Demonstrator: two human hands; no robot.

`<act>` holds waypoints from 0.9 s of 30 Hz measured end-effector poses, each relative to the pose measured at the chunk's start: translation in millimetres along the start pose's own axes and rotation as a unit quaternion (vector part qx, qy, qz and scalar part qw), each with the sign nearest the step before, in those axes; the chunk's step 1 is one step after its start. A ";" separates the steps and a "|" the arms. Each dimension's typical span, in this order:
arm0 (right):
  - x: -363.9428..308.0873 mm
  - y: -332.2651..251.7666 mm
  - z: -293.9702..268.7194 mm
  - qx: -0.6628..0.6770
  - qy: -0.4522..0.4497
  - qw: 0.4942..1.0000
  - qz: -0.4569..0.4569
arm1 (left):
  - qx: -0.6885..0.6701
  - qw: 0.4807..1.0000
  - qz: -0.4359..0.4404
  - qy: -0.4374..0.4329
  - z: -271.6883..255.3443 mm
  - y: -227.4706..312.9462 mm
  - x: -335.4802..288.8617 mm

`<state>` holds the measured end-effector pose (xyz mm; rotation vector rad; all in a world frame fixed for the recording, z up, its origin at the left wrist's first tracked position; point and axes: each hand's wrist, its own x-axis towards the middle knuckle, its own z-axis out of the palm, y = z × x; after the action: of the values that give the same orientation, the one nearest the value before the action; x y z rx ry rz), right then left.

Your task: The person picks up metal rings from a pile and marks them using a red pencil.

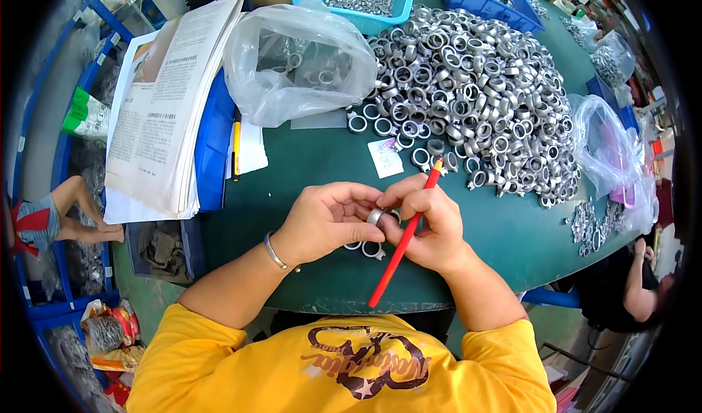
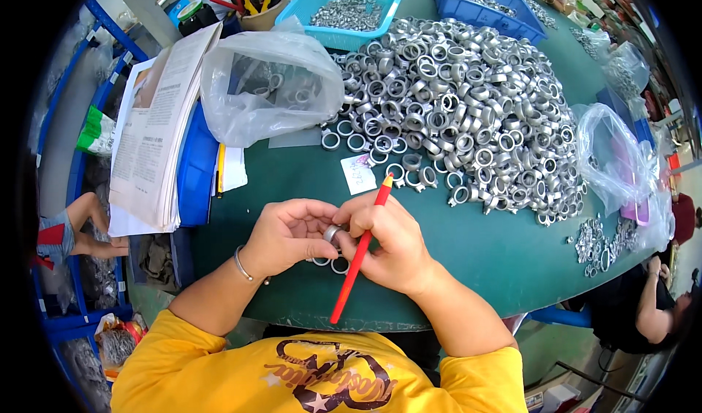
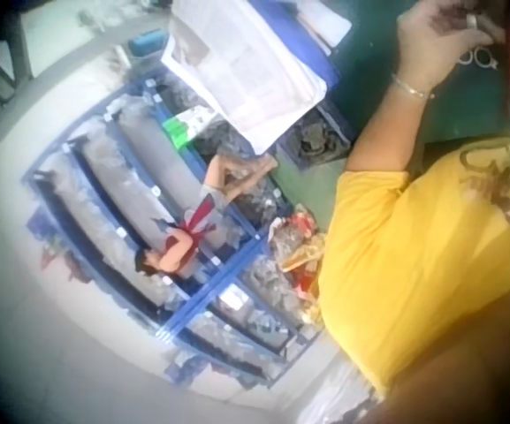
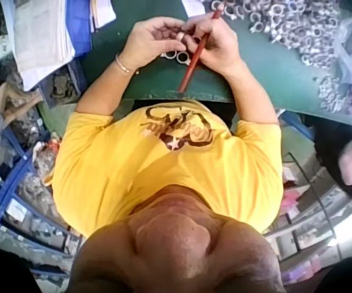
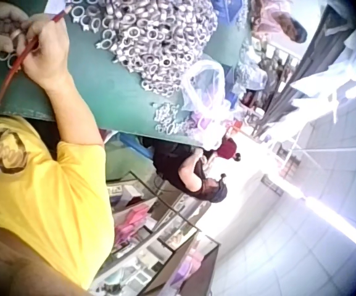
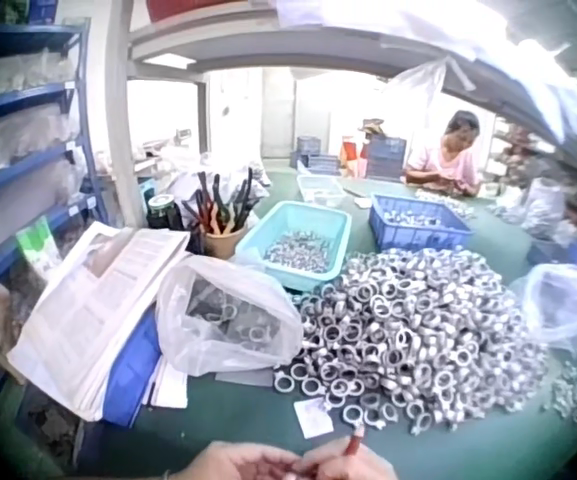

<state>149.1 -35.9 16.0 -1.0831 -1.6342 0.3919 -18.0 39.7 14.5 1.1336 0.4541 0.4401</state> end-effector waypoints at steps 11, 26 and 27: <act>-3.3 2.1 5.1 0.088 0.069 0.991 0.077 | 0.209 0.960 0.180 0.054 -0.5 -7.6 1.9; -2.8 3.9 0.4 0.097 0.027 0.991 0.086 | 0.161 0.962 0.205 0.081 -1.3 -13.9 4.7; -2.3 3.9 2.0 0.110 0.041 0.988 0.099 | 0.146 0.966 0.198 0.084 -0.4 -13.4 4.4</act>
<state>149.0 -35.1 11.2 -1.0813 -1.3792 0.6346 -13.3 37.7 1.4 1.4878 0.4506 0.8441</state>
